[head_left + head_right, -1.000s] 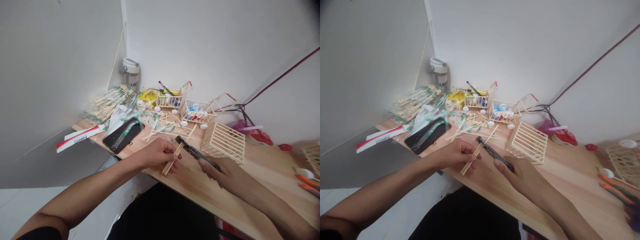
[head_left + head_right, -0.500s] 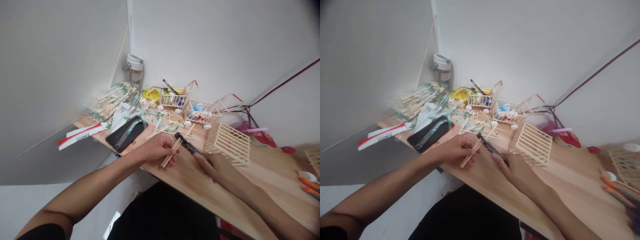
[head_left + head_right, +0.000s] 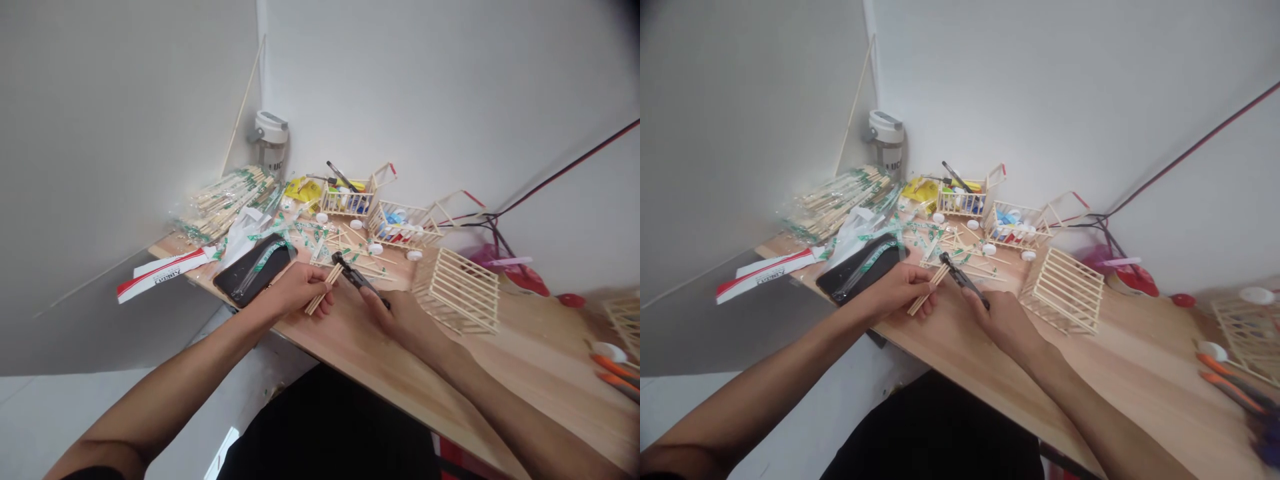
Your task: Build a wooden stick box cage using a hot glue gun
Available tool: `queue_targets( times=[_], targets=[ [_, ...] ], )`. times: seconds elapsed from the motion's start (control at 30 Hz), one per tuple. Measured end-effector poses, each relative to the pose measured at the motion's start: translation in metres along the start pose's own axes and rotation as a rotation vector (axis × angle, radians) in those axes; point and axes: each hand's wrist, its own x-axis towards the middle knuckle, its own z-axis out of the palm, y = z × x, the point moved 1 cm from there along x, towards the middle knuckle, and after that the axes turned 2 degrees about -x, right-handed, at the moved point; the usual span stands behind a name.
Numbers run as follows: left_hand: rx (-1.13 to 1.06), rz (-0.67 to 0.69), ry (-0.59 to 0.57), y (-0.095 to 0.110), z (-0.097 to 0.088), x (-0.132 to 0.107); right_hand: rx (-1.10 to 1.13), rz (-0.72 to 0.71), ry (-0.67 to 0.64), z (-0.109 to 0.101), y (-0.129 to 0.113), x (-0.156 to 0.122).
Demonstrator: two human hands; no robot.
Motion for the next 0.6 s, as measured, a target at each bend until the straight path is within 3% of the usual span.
queue_targets(
  times=[0.23, 0.43, 0.6],
  targets=[
    [-0.015, 0.01, 0.114, 0.0, 0.004, -0.004, 0.038, 0.023, -0.012, -0.006, -0.001, -0.001],
    [0.001, 0.075, 0.157, -0.003, 0.004, -0.005, 0.259, 0.223, -0.048, -0.031, 0.001, -0.043],
    [0.168, 0.149, 0.169, 0.001, 0.007, -0.011, 0.172, 0.297, 0.245, -0.064, 0.037, -0.092]
  ],
)
